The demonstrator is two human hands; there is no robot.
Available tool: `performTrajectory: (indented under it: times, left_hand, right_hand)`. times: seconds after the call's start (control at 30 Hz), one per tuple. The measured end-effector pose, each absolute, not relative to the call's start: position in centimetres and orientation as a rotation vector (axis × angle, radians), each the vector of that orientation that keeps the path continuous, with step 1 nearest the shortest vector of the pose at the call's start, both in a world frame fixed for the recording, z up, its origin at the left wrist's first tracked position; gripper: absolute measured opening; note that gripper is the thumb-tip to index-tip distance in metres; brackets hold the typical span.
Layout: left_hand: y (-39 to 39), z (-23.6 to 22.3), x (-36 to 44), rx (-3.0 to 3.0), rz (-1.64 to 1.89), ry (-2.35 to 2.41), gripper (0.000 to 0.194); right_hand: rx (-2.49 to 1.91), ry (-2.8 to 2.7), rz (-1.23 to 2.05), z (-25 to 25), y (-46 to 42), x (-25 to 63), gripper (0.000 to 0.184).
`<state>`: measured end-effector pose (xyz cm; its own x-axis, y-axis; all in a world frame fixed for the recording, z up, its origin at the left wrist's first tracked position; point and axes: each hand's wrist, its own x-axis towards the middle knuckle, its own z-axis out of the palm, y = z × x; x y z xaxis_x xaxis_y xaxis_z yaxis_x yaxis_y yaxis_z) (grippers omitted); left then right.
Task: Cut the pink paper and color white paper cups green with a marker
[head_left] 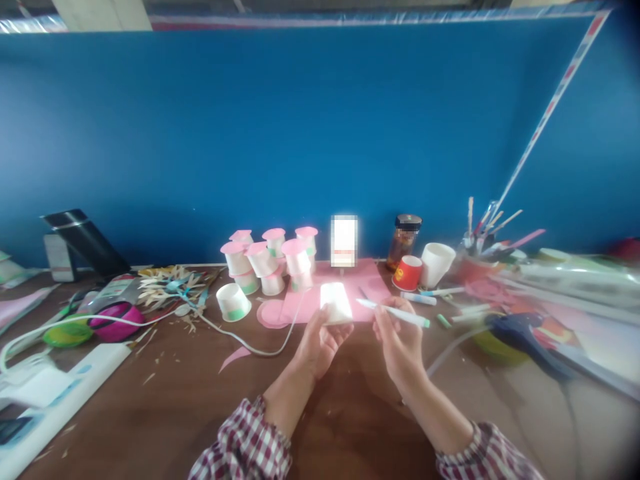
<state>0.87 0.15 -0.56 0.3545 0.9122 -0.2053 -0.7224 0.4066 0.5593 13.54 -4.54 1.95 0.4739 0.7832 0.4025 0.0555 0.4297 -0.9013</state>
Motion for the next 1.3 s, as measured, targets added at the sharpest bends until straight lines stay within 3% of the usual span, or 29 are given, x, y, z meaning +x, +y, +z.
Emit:
performTrajectory:
  times: [0.37,0.7,1.3]
  left_hand:
    - [-0.2,0.0,1.1,0.367,1.084,0.515,0.027]
    - [0.1,-1.0,1.2,0.419,1.055,0.557,0.027]
    - [0.2,-2.1,1.5,0.444,1.038,0.522,0.023]
  right_hand:
    - [-1.060,-1.008,0.582,2.0,-4.8,13.3,0.015]
    - [-1.110,-1.234,0.416,1.1,-5.1,13.6,0.007]
    - [-1.278,-1.511,0.148,1.0,-5.2,14.1,0.010]
